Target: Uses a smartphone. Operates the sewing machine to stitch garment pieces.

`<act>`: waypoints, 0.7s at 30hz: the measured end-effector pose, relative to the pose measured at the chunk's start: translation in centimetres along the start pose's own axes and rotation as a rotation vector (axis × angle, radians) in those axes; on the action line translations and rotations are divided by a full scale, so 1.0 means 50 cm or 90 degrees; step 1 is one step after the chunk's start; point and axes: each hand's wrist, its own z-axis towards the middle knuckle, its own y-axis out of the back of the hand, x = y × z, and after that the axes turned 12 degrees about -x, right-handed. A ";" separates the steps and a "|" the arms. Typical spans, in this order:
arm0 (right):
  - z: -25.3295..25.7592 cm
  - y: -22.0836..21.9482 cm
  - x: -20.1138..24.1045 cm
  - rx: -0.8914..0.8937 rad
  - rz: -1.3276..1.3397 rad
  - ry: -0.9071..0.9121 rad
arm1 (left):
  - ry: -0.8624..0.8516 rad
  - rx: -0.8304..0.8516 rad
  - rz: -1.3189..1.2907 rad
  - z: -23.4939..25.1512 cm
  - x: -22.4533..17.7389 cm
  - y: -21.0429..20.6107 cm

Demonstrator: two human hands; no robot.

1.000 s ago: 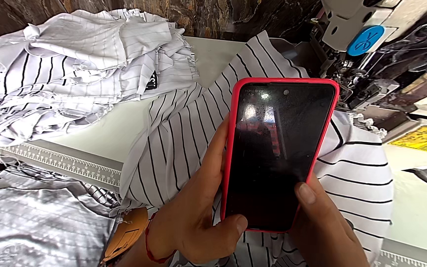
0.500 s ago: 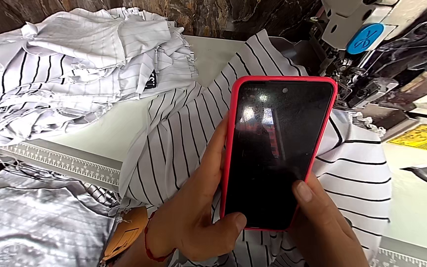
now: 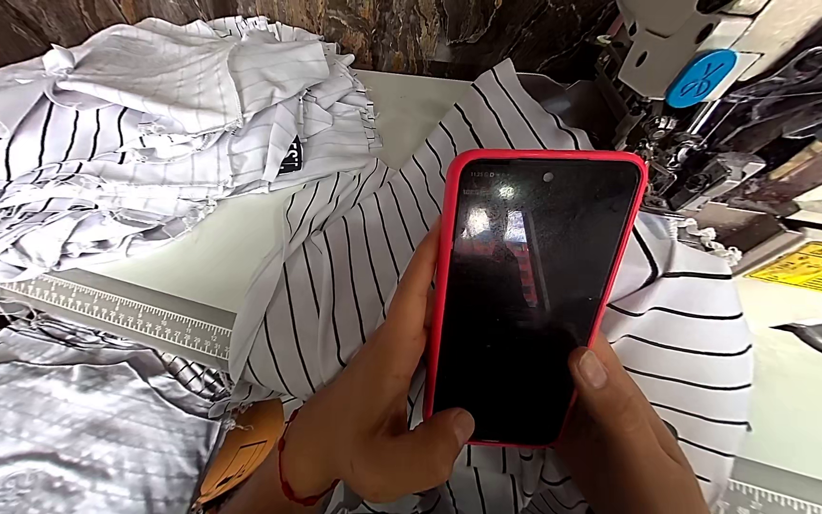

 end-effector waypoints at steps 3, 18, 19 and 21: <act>0.000 0.001 -0.001 0.000 -0.010 0.006 | 0.000 0.002 0.003 -0.001 0.001 0.000; -0.002 0.001 0.013 0.087 -0.101 0.011 | -0.007 -0.001 0.003 0.001 0.002 0.002; -0.003 -0.001 0.014 0.074 -0.118 0.013 | -0.007 -0.001 0.004 0.001 0.002 0.002; -0.003 -0.001 0.013 0.075 -0.112 0.020 | -0.006 0.000 0.003 0.000 0.003 0.002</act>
